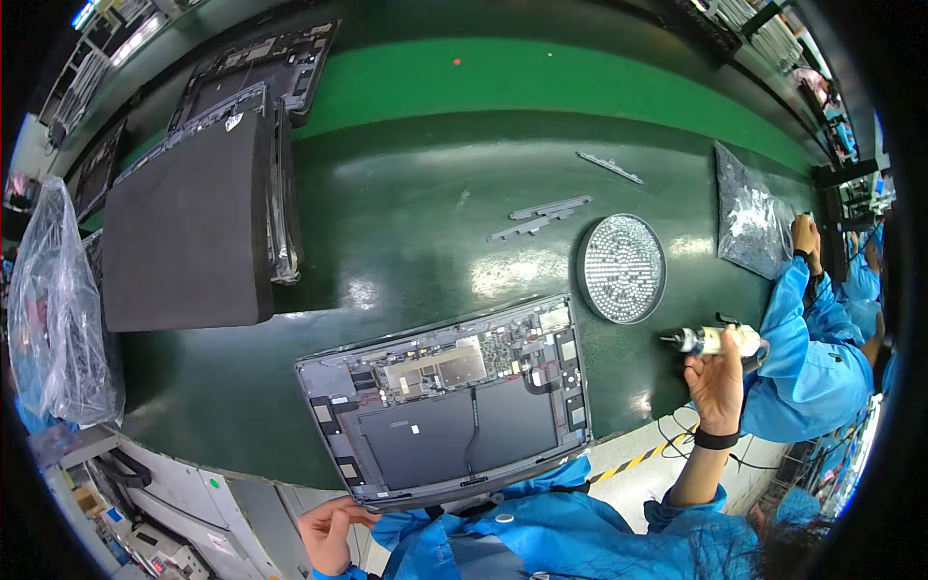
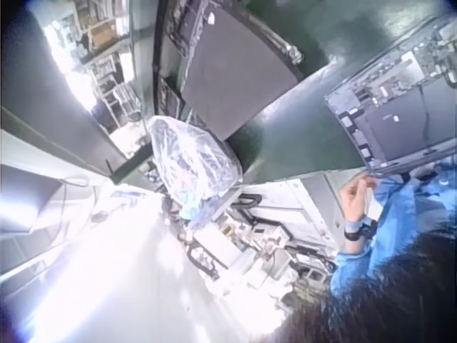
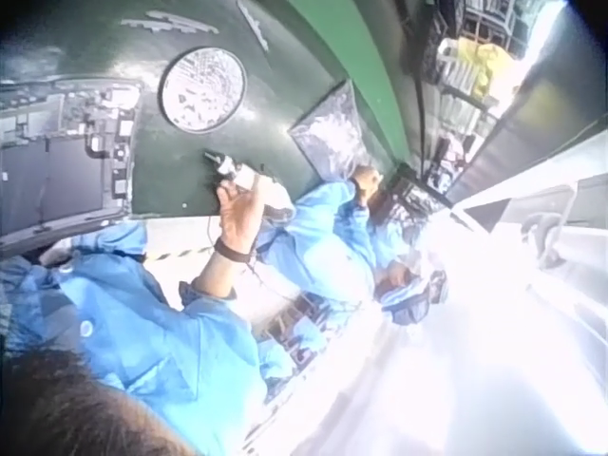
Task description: The worker is assembling internal components of a tablet or similar electronic device, including placing parts in a jig and using a powered screwdriver.
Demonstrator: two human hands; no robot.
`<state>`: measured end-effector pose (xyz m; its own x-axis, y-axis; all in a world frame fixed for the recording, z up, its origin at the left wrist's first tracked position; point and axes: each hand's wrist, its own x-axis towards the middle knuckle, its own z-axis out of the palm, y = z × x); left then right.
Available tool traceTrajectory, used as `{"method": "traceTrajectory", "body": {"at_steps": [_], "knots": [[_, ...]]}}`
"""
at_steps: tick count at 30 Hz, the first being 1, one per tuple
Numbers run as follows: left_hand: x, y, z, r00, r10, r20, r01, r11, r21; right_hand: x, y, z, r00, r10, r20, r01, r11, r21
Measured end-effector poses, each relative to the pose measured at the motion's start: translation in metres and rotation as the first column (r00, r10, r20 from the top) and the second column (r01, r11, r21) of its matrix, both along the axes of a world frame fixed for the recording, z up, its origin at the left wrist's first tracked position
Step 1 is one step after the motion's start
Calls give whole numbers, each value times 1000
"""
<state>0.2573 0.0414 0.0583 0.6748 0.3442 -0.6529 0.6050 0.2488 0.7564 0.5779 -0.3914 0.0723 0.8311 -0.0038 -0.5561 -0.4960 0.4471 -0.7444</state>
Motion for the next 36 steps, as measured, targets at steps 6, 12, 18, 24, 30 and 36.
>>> {"method": "traceTrajectory", "body": {"at_steps": [6,12,18,24,30,36], "knots": [[-28,11,-36,947,303,109,-284,946,-159,-9,1,6,976,209,60,-179,930,-321],[59,-31,32,967,207,149,-243,925,293,-51,109,21,753,654,77,-584,718,-379],[40,-35,19,960,124,253,-198,936,290,-57,150,20,543,771,333,-365,574,-733],[40,-41,17,925,143,353,-175,983,61,-31,155,49,844,467,263,-484,875,3],[7,-24,43,774,-195,602,-319,701,638,63,143,88,831,322,454,-394,916,72],[-101,4,70,852,322,413,-516,382,767,291,159,41,768,325,553,-400,916,17]]}}
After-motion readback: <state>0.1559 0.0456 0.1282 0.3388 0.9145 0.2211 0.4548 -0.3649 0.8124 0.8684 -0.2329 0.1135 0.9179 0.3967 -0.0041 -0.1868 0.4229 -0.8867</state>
